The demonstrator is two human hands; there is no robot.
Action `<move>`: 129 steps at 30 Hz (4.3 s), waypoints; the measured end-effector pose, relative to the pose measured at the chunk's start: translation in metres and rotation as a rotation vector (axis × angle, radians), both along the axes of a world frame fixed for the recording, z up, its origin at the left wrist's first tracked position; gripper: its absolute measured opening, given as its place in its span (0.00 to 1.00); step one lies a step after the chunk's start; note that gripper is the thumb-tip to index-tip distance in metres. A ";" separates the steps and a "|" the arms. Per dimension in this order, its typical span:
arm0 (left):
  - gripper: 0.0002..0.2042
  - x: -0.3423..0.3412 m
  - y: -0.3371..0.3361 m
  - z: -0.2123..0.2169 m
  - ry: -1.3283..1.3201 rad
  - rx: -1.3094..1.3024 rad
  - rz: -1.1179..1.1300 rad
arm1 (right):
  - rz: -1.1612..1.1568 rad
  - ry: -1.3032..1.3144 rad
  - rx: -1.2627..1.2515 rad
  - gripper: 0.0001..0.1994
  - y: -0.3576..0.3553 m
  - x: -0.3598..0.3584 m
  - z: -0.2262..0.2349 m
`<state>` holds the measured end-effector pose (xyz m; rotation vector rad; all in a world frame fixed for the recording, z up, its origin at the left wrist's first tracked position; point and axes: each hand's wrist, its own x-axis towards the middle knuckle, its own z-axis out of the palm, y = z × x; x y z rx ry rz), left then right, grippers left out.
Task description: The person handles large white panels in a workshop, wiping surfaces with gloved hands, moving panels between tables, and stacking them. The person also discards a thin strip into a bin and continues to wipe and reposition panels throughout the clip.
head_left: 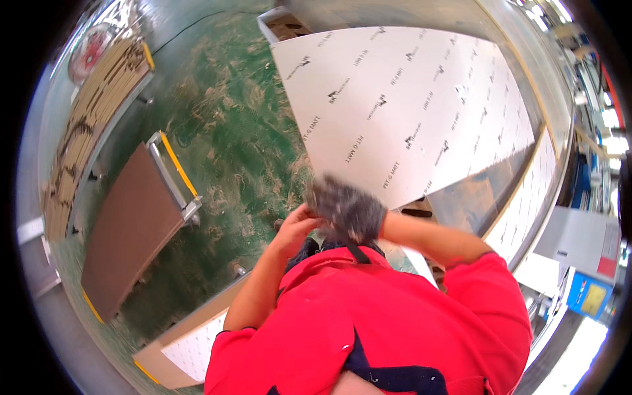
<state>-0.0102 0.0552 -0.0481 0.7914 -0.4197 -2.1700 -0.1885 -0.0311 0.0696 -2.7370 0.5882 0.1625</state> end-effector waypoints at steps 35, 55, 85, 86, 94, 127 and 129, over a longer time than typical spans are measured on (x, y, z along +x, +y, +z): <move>0.23 0.053 0.141 0.119 -0.448 0.171 0.436 | -1.039 0.074 -0.845 0.26 -0.069 -0.539 0.120; 0.43 -0.020 0.090 0.095 -1.292 0.400 0.335 | -1.661 0.102 -0.700 0.27 -0.151 -0.750 0.130; 0.42 -0.001 0.102 0.106 -1.325 0.191 0.427 | -1.766 0.270 -0.811 0.38 -0.130 -0.577 0.067; 0.42 -0.002 0.100 0.111 -1.357 0.185 0.400 | -1.765 0.310 -0.776 0.39 -0.131 -0.570 0.072; 0.41 0.017 0.078 0.102 -1.452 0.171 0.446 | -1.742 0.404 -0.609 0.44 -0.256 -0.494 0.076; 0.34 0.067 0.072 0.080 -1.576 0.208 0.443 | -0.680 -0.206 -0.809 0.17 -0.422 -0.239 -0.033; 0.34 0.088 0.088 0.066 -1.570 0.239 0.424 | -0.780 -0.173 -0.892 0.24 -0.416 -0.259 -0.033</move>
